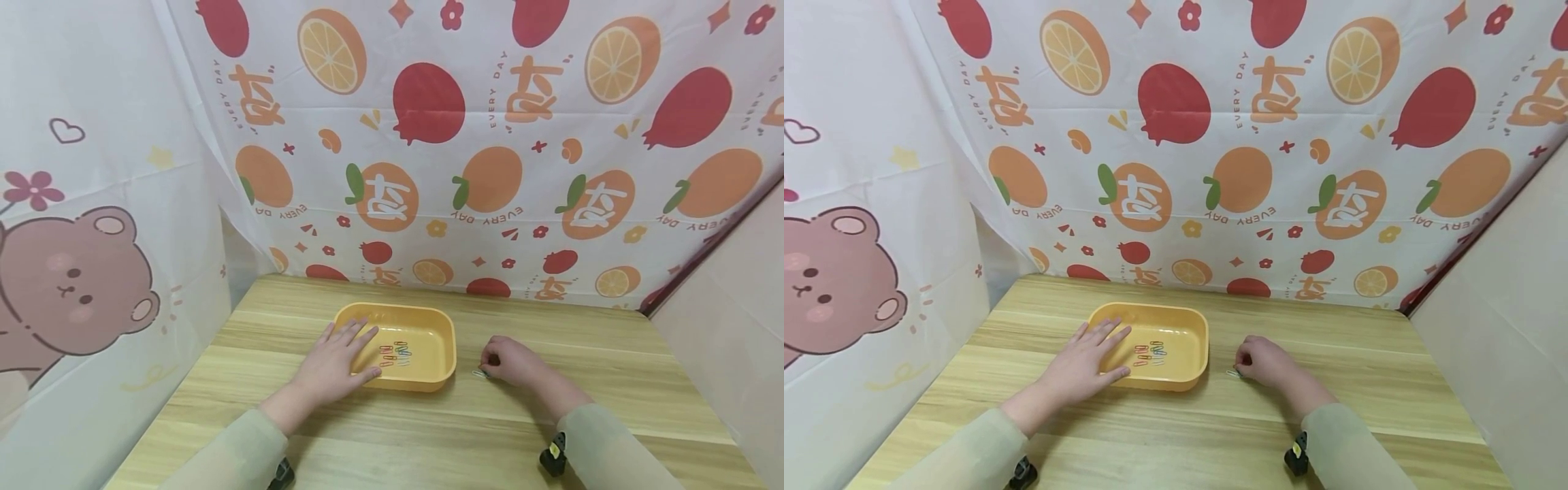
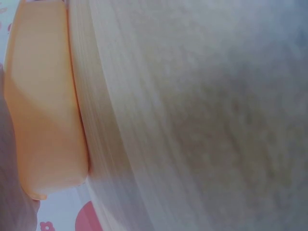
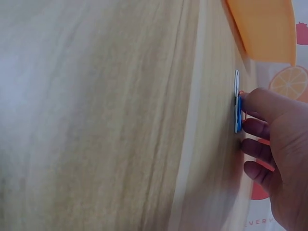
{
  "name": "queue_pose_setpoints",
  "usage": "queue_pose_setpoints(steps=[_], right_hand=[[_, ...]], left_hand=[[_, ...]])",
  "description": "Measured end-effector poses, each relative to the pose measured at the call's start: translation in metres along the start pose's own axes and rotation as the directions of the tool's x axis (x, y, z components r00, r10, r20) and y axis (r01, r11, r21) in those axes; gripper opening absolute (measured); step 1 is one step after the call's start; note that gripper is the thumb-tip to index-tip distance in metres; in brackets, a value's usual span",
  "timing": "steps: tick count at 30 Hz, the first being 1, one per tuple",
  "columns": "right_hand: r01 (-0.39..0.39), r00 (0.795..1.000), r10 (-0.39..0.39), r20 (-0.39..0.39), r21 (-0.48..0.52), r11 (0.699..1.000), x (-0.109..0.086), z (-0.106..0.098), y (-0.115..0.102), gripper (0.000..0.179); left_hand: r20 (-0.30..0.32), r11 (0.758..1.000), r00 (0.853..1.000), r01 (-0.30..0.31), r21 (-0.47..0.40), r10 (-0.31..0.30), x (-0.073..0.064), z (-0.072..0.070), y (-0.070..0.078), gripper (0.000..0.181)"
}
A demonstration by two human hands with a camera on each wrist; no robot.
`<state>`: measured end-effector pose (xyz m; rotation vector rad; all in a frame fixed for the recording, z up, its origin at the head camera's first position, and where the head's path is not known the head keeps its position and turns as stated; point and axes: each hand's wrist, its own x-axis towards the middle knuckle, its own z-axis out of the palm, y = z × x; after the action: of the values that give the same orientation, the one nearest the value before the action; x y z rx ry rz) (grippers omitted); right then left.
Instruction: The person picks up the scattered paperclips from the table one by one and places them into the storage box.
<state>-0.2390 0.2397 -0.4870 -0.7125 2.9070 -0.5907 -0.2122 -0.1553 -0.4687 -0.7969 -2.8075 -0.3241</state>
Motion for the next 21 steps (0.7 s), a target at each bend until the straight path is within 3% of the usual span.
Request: queue_pose_setpoints(steps=[5,14,21], right_hand=[[0.000,1.000,0.000,-0.006,-0.004,1.000,-0.003,0.001,0.000,0.012],[0.082,0.996,-0.082,-0.041,-0.002,0.997,-0.008,0.002,0.007,0.006],[0.006,0.999,-0.001,-0.052,0.099,0.995,-0.012,0.002,0.008,0.005]], left_hand=[[-0.012,1.000,1.000,-0.005,0.003,0.005,0.000,0.002,-0.001,0.078],[-0.010,1.000,1.000,-0.001,0.009,0.001,0.000,0.001,0.000,0.078],[-0.018,1.000,1.000,-0.005,0.001,0.005,0.000,0.001,0.000,0.077]])
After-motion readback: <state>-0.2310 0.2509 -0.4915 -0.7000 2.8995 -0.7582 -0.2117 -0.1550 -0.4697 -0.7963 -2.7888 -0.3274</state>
